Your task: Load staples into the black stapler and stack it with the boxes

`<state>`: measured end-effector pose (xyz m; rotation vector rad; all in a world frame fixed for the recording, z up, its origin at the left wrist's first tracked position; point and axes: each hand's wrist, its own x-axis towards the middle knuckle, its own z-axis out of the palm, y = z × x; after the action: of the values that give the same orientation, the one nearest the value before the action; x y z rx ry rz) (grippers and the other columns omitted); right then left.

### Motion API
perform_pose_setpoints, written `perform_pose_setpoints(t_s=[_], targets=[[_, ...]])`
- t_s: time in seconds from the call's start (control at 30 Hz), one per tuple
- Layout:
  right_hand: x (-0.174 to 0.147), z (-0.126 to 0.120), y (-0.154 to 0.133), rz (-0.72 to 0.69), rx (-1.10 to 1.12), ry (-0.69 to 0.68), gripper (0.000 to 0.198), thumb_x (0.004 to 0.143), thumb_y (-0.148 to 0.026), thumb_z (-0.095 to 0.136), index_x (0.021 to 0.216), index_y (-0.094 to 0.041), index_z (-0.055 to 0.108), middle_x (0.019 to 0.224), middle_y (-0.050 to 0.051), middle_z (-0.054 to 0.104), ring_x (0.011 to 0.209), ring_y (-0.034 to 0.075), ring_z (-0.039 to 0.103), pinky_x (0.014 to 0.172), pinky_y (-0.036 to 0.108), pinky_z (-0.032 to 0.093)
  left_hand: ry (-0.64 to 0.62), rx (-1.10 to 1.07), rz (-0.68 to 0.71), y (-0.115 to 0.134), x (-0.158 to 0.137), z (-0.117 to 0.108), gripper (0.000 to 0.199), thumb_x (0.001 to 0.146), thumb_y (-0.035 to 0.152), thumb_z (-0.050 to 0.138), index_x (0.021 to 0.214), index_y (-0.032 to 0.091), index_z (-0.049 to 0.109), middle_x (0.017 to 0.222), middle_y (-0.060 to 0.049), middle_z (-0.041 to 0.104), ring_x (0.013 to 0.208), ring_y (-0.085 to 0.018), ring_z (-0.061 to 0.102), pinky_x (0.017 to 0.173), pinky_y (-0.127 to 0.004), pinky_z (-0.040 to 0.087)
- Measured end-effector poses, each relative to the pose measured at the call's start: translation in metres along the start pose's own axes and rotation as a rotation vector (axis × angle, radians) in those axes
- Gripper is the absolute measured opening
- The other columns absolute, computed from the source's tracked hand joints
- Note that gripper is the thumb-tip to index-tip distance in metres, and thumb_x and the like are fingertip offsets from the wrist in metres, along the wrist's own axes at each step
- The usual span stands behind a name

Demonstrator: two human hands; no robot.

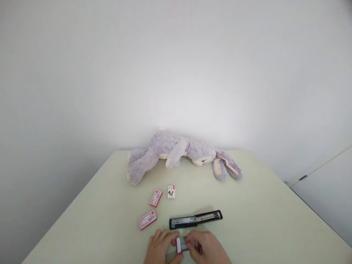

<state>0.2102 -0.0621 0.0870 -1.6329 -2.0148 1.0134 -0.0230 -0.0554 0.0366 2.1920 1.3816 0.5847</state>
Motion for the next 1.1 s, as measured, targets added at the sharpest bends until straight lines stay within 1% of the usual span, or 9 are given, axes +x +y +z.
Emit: perform_pose_setpoints(t_s=[0.13,0.27,0.37,0.47,0.6,0.7,0.8,0.9,1.1], targets=[[-0.016,-0.009,0.030,0.150,0.088,0.207,0.019,0.093,-0.036,0.048,0.090,-0.023,0.062,0.065,0.000,0.067,0.059,0.017,0.061,0.058,0.025,0.039,0.110,-0.084,-0.092,-0.001,-0.004,0.007,0.035,0.091,0.043,0.065,0.124,0.032,0.068,0.090,0.001,0.078,0.081,-0.018,0.070,0.079,-0.031,0.055],[-0.019,0.004,0.051,0.240,0.320,0.141,0.025,0.090,-0.046,0.051,0.080,-0.023,0.056,0.061,0.000,0.063,0.051,0.016,0.059,0.050,0.025,0.040,0.235,-0.075,-0.158,0.009,0.000,0.028,0.028,0.093,0.046,0.059,0.112,0.028,0.072,0.078,0.001,0.078,0.065,-0.017,0.068,0.071,-0.032,0.055],[-0.015,0.017,0.055,0.251,0.536,0.079,0.034,0.088,-0.056,0.054,0.083,-0.022,0.057,0.068,0.001,0.066,0.050,0.015,0.061,0.046,0.023,0.042,0.299,-0.050,-0.136,0.016,0.004,0.041,0.036,0.098,0.052,0.049,0.108,0.028,0.074,0.084,-0.002,0.078,0.073,-0.019,0.071,0.076,-0.033,0.056],[-0.014,0.016,0.063,0.292,0.596,0.089,0.046,0.084,-0.067,0.057,0.089,-0.021,0.059,0.070,0.000,0.066,0.044,0.013,0.058,0.040,0.023,0.040,0.310,0.005,-0.077,0.017,0.005,0.046,0.045,0.101,0.053,0.040,0.121,0.030,0.073,0.095,-0.006,0.077,0.088,-0.022,0.072,0.080,-0.034,0.056],[-0.010,-0.012,0.072,0.332,0.641,0.237,0.064,0.080,-0.074,0.061,0.115,-0.021,0.057,0.072,-0.003,0.063,0.033,0.009,0.044,0.033,0.024,0.029,0.291,0.229,-0.037,0.015,0.005,0.048,0.049,0.093,0.053,0.056,0.137,0.032,0.063,0.097,-0.007,0.073,0.090,-0.025,0.069,0.074,-0.035,0.053],[0.004,-0.038,0.058,0.138,0.715,0.258,0.057,0.082,-0.065,0.068,0.117,-0.021,0.062,0.090,0.002,0.068,0.053,0.011,0.053,0.048,0.024,0.039,0.268,0.315,-0.061,0.017,0.006,0.051,0.061,0.080,0.054,0.071,0.136,0.031,0.063,0.102,-0.008,0.072,0.093,-0.028,0.068,0.075,-0.037,0.051],[0.024,-0.051,0.031,-0.029,0.531,0.190,0.035,0.083,-0.049,0.073,0.104,-0.022,0.068,0.081,-0.002,0.063,0.069,0.014,0.055,0.063,0.025,0.041,0.285,0.360,-0.069,0.020,0.007,0.054,0.069,0.070,0.058,0.078,0.133,0.030,0.066,0.104,-0.008,0.073,0.093,-0.030,0.067,0.076,-0.039,0.049],[0.042,-0.049,0.005,-0.073,0.272,0.122,0.019,0.079,-0.028,0.073,0.098,-0.024,0.070,0.068,-0.008,0.051,0.064,0.012,0.049,0.060,0.023,0.035,0.312,0.383,-0.073,0.021,0.006,0.055,0.073,0.065,0.060,0.081,0.130,0.030,0.067,0.105,-0.009,0.073,0.092,-0.030,0.066,0.076,-0.040,0.048],[0.059,-0.040,-0.015,-0.108,0.106,0.072,0.025,0.064,-0.010,0.076,0.084,-0.024,0.071,0.067,-0.009,0.053,0.065,0.011,0.049,0.062,0.022,0.029,0.380,0.350,-0.081,0.026,0.010,0.061,0.066,0.066,0.058,0.079,0.125,0.032,0.069,0.105,-0.007,0.073,0.091,-0.029,0.066,0.075,-0.039,0.047]])
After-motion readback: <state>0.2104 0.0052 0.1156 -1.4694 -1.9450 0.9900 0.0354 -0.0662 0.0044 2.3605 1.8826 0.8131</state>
